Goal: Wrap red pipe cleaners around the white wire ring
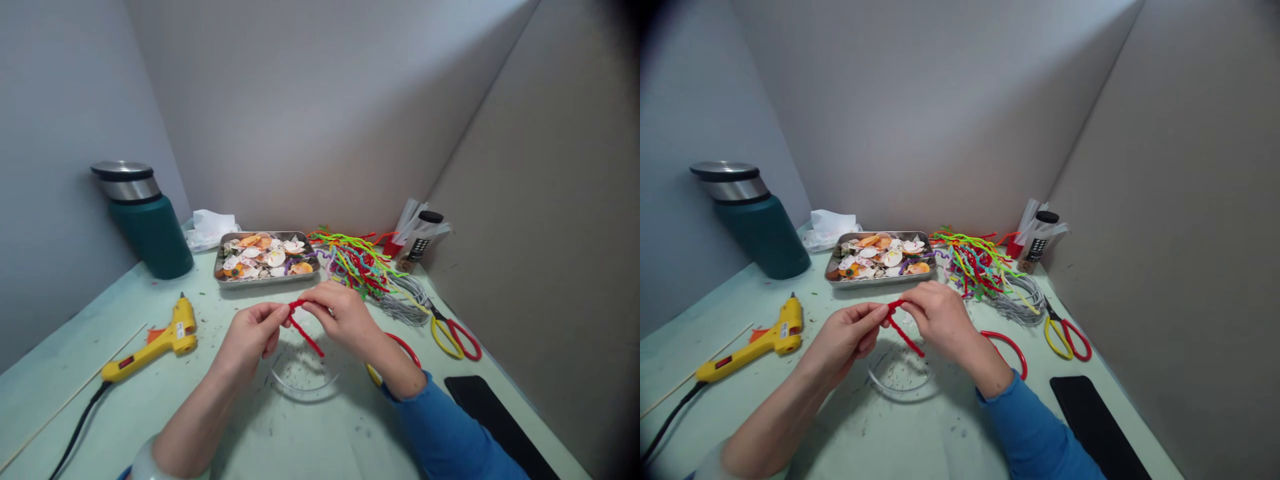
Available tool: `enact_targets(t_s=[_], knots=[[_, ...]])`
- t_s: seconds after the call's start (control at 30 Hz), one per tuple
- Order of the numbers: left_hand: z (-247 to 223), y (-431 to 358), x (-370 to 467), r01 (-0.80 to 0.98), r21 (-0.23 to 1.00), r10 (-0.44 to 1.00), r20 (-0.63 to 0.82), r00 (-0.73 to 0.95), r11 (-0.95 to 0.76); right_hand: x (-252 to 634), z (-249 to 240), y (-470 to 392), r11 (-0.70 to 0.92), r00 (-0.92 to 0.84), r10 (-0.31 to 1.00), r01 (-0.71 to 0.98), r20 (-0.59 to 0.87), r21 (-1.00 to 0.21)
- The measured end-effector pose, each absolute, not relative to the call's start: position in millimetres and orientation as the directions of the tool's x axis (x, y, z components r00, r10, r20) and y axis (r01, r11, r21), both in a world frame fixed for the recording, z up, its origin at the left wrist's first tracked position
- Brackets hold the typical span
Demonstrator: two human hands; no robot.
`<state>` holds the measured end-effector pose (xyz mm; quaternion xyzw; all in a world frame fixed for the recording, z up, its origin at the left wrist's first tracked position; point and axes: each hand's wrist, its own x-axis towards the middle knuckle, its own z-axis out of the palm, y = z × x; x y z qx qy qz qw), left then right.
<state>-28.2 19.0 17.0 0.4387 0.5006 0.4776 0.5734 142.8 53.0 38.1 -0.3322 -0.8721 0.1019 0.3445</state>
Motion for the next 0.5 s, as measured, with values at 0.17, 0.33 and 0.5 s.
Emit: enact_targets(t_s=[0.17, 0.33, 0.5], knots=[[16.5, 18.8, -28.0, -0.111, 0.977, 0.981, -0.176, 0.076, 0.183, 143.3, 38.0, 53.4, 0.758, -0.549, 0.651, 0.506, 0.524, -0.411], [18.4, 16.9, -27.9, -0.148, 0.966, 0.971, -0.193, 0.139, 0.213, 143.6, 39.0, 53.0, 0.755, -0.557, 0.656, 0.494, 0.510, -0.431], [17.3, 15.9, -30.5, -0.311, 0.920, 0.957, -0.171, 0.234, 0.240, 145.3, 39.2, 55.8, 0.762, -0.562, 0.647, 0.489, 0.515, -0.424]])
